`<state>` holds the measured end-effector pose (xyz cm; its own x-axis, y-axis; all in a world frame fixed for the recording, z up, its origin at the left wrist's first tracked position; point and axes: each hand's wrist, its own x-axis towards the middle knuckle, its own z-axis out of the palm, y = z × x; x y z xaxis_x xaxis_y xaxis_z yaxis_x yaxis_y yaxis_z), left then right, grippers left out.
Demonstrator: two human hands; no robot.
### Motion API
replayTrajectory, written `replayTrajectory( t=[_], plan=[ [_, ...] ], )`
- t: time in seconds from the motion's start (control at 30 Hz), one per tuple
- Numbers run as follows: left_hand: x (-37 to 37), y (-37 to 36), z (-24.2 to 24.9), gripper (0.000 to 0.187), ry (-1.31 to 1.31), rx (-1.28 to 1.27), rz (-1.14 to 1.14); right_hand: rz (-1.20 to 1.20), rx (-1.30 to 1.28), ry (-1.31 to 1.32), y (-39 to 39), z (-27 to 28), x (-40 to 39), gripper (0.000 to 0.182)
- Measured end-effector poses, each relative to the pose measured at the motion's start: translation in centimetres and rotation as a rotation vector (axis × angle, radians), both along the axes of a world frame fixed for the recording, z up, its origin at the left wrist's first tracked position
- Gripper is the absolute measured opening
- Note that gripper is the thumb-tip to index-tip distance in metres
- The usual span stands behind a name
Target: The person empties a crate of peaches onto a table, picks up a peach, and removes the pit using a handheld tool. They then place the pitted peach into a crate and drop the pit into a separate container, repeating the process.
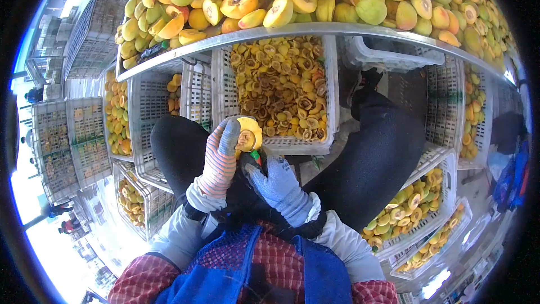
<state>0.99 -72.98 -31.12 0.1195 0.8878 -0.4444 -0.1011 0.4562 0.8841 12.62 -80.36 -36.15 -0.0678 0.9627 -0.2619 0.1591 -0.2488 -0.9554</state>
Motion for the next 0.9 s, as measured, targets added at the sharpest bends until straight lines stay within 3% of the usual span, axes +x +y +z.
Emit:
replayTrajectory(
  t=[0.13, 0.23, 0.33, 0.4, 0.57, 0.67, 0.7, 0.77, 0.83, 0.9],
  plan=[
    [-0.6, 0.3, 0.6, 0.037, 0.060, -0.011, -0.146, -0.017, 0.100, 0.175, -0.4, -0.5, 0.1, 0.033],
    [-1.4, 0.7, 0.2, 0.038, 0.105, -0.015, -0.249, -0.007, -0.508, 0.803, -0.6, 1.1, 0.6, 0.027],
    [-1.4, 1.1, 0.1, 0.041, 0.096, 0.029, -0.310, -0.012, -0.658, 1.066, -0.1, 2.4, 1.0, 0.029],
    [-1.2, 1.0, -0.9, 0.043, 0.162, 0.152, -0.342, 0.130, -0.763, 1.472, 0.1, 2.1, 1.1, 0.034],
    [-0.1, 0.1, -1.2, 0.045, -0.282, -0.236, -0.190, 0.186, -0.943, 2.224, 0.1, 1.7, -0.1, 0.045],
    [0.0, -1.2, -2.5, 0.049, -0.573, -0.500, -0.032, 0.279, -0.833, 2.374, 0.2, 1.1, -0.8, 0.044],
    [0.5, -1.4, -3.0, 0.051, -0.731, -0.628, 0.130, 0.305, -0.754, 2.381, 0.4, 1.1, -0.7, 0.044],
    [0.1, -2.3, -2.5, 0.050, -0.414, -0.433, 0.287, 0.367, -0.597, 2.393, 1.7, 1.2, -0.3, 0.045],
    [-2.0, -1.2, -1.0, 0.049, -0.067, -0.153, 0.351, 0.099, -0.713, 2.286, 1.0, 0.0, 0.0, 0.046],
    [-6.1, 1.6, 1.8, 0.041, 0.103, 0.216, 0.565, -0.029, -0.827, 2.161, 0.1, -1.3, -0.4, 0.047]
  ],
)
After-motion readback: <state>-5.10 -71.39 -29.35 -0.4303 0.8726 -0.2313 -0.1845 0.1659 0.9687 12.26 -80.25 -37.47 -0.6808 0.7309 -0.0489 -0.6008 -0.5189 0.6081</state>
